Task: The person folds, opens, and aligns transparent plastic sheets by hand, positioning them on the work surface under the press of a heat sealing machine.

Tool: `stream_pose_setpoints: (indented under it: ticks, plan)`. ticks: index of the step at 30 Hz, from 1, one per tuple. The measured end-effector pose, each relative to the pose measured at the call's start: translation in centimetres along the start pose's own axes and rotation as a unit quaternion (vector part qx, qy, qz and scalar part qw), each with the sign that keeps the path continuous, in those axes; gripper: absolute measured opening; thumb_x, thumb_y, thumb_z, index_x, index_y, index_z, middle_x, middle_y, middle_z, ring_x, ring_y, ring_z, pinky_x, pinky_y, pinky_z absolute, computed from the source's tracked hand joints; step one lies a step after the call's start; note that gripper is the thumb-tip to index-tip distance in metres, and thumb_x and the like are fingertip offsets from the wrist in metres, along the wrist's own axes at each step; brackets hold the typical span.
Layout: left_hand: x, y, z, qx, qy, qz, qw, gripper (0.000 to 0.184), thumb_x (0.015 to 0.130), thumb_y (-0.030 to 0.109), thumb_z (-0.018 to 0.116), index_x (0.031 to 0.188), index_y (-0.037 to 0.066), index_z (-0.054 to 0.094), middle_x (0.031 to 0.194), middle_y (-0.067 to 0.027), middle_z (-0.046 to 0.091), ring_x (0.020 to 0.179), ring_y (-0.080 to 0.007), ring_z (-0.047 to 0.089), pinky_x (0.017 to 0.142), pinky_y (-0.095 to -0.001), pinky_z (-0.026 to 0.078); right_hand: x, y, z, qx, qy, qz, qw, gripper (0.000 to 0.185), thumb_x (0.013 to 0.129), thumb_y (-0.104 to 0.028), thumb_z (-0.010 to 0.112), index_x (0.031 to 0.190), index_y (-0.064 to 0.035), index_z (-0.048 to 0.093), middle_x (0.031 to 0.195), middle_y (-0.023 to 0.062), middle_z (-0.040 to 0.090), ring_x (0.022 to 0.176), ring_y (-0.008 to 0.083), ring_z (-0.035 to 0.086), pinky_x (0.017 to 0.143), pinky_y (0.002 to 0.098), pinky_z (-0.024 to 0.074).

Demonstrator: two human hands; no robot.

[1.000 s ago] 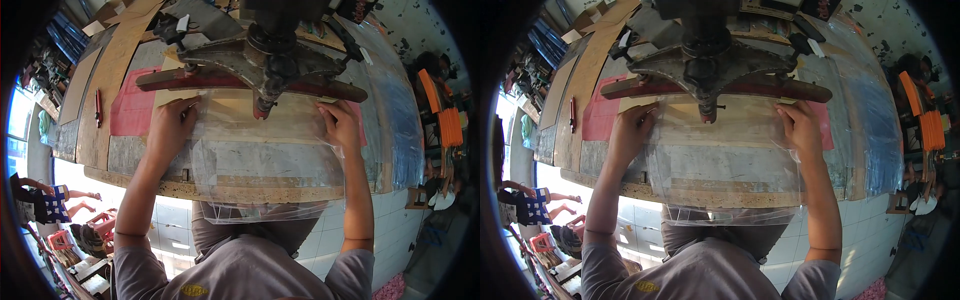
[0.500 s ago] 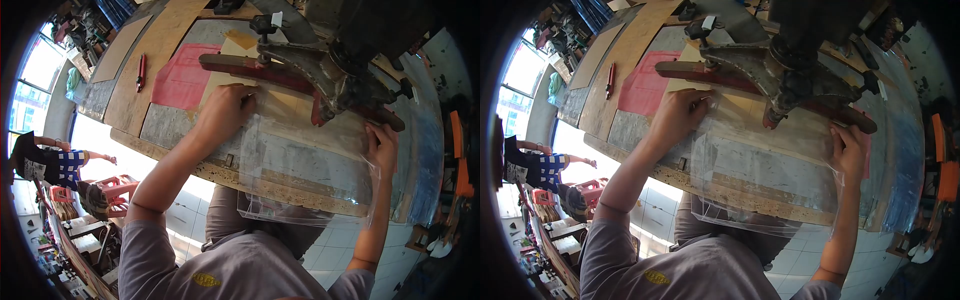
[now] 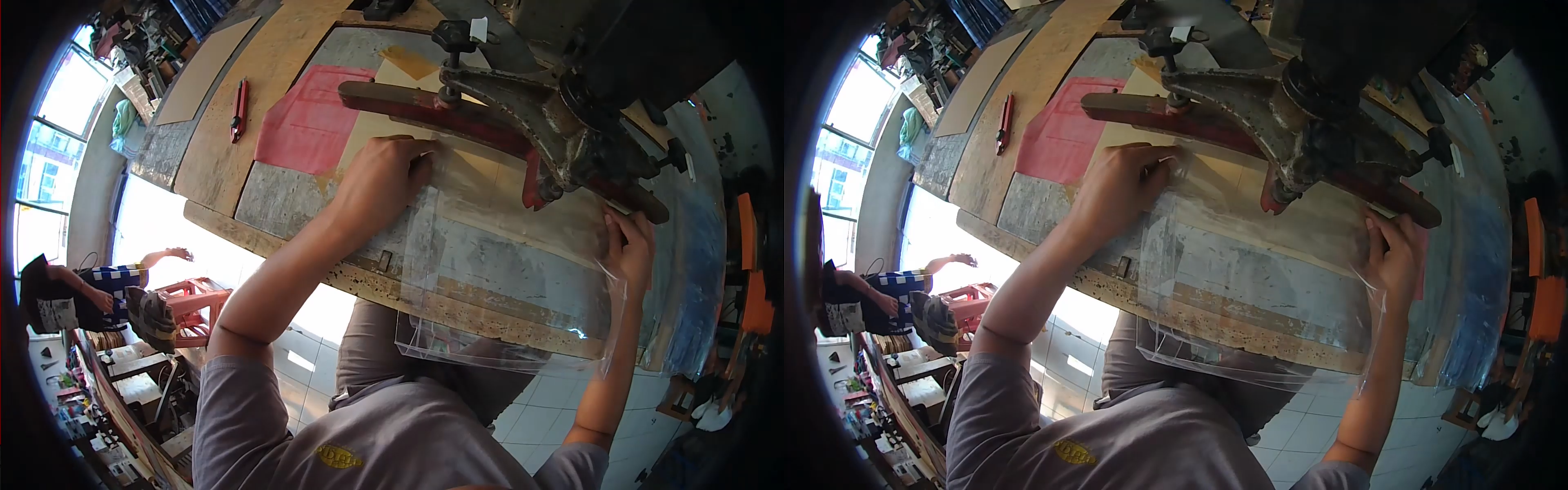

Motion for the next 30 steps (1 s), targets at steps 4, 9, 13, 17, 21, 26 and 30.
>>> stream_pose_setpoints:
  ticks: [4,9,13,17,21,26,30]
  plan:
    - [0.0,-0.1,0.1,0.003,-0.017,-0.013,1.0,0.027,0.091,0.011,0.067,0.115,0.006,0.078,0.093,-0.0198,0.074,0.085,-0.037,0.073,0.078,-0.0443,0.056,0.1,-0.3,-0.1,0.007,-0.009,0.039,0.999,0.02,0.092,-0.01,0.076,0.111,-0.0137,0.081,0.087,0.0095,0.062,0.082,0.0275,0.063,0.076,0.038,0.0502]
    - [0.0,-0.1,0.3,0.001,-0.024,-0.02,1.0,0.027,0.091,0.013,0.067,0.115,0.005,0.078,0.096,-0.0209,0.074,0.087,-0.0393,0.072,0.08,-0.0453,0.057,-0.2,0.0,0.1,0.033,-0.026,0.105,0.994,0.018,0.096,-0.01,0.073,0.112,-0.0087,0.08,0.088,0.0102,0.061,0.088,0.029,0.059,0.084,0.0393,0.0479]
    - [0.0,0.0,0.2,0.003,-0.021,-0.013,1.0,0.027,0.091,0.012,0.066,0.115,0.004,0.077,0.099,-0.0215,0.075,0.09,-0.0405,0.072,0.082,-0.0463,0.057,-0.1,0.1,0.0,0.026,-0.026,0.098,0.995,0.018,0.096,-0.011,0.074,0.113,-0.0095,0.08,0.088,0.0099,0.061,0.086,0.0288,0.059,0.082,0.039,0.0481]
    - [-0.1,0.4,-0.1,-0.001,-0.024,-0.021,0.999,0.027,0.092,0.013,0.066,0.115,0.004,0.077,0.1,-0.0219,0.075,0.092,-0.0414,0.072,0.083,-0.047,0.056,0.1,-0.1,-0.1,0.012,-0.022,0.08,0.996,0.018,0.093,-0.01,0.075,0.11,-0.0107,0.081,0.091,0.0108,0.063,0.088,0.03,0.064,0.08,0.039,0.051]
    - [-0.2,0.2,0.2,0.041,-0.061,-0.052,0.996,0.026,0.093,0.015,0.064,0.113,0.003,0.076,0.1,-0.0225,0.075,0.094,-0.0415,0.072,0.084,-0.0483,0.056,0.2,-1.0,-0.6,-0.007,-0.016,0.075,0.997,0.017,0.092,-0.006,0.076,0.108,-0.0092,0.08,0.094,0.0124,0.065,0.09,0.0312,0.066,0.081,0.0389,0.052]
    - [-0.7,0.6,0.0,0.042,-0.021,0.015,0.999,0.026,0.094,0.015,0.064,0.112,0.003,0.076,0.102,-0.022,0.074,0.094,-0.0416,0.071,0.084,-0.049,0.056,-1.0,0.2,-0.3,0.064,0.002,0.057,0.996,0.019,0.09,-0.003,0.077,0.108,-0.0077,0.081,0.09,0.0118,0.064,0.09,0.0299,0.062,0.079,0.0399,0.0488]
    - [-1.9,0.6,-0.5,0.049,-0.02,0.053,0.997,0.026,0.095,0.017,0.064,0.114,0.004,0.077,0.101,-0.0211,0.074,0.09,-0.0409,0.071,0.082,-0.0486,0.056,-2.6,-0.8,-2.1,0.163,-0.044,0.13,0.977,0.021,0.093,0.001,0.072,0.114,-0.0027,0.078,0.105,0.0099,0.07,0.101,0.0246,0.067,0.089,0.0338,0.0521]
Point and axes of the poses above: each hand's wrist, its own x-axis towards the middle knuckle, its own z-axis out of the palm, y = z × x, the point moved 8 cm from there along x, towards the middle knuckle
